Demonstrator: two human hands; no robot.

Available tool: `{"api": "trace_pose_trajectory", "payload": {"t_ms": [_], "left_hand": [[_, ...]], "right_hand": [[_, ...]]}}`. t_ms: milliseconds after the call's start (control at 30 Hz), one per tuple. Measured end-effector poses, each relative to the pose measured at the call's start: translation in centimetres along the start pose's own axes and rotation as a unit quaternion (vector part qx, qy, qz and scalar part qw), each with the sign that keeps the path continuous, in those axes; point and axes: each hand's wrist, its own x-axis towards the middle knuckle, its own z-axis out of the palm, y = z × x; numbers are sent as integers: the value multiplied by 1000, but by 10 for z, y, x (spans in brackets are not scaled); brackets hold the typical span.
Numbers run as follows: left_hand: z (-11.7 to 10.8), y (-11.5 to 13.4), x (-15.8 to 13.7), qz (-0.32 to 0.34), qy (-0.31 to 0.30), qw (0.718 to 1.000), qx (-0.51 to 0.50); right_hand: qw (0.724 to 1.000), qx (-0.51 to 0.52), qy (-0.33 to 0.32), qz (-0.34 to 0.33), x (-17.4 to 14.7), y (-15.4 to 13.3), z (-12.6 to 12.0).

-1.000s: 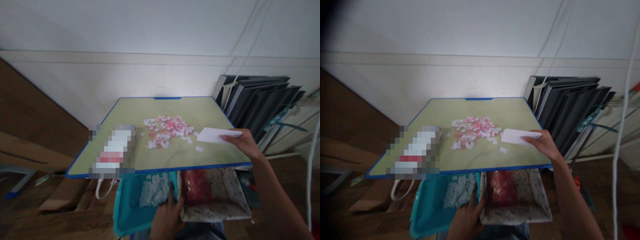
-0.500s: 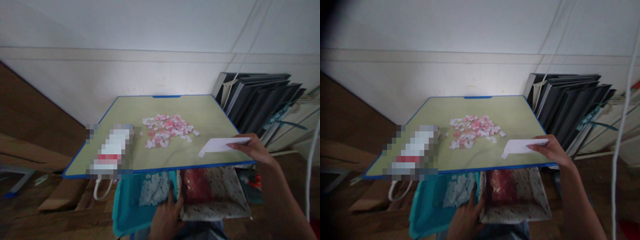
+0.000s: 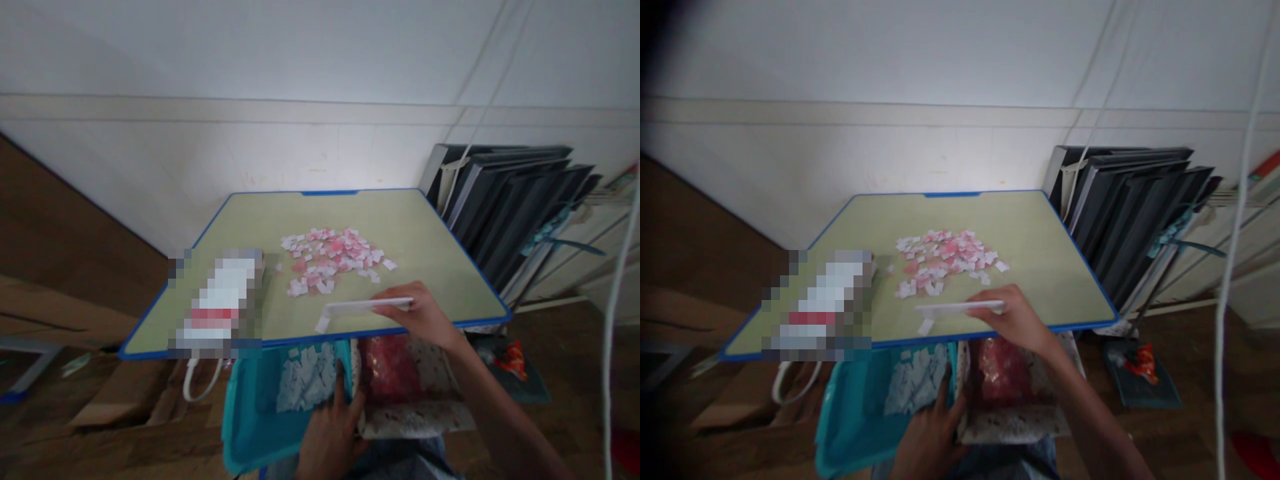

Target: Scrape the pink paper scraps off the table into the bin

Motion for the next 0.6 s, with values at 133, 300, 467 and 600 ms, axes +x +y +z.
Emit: {"api": "trace_pose_trajectory", "payload": {"t_ms": [133,300,467,600], "left_hand": [[3,-1,-1,-4,2,1000,-7],[2,-2,1,-10,-18,1000,-6],[0,-1,1,-9,-24,1000,-8],[2,-2,1,-10,-9,1000,0]], "right_hand": [[973,-73,189,112,-16,22,-31],[948,-114,260,146,-30,45,-51],[943,-129,267,152,-30,43,-50],[954,-126,235,140,-31,40,-47]]}}
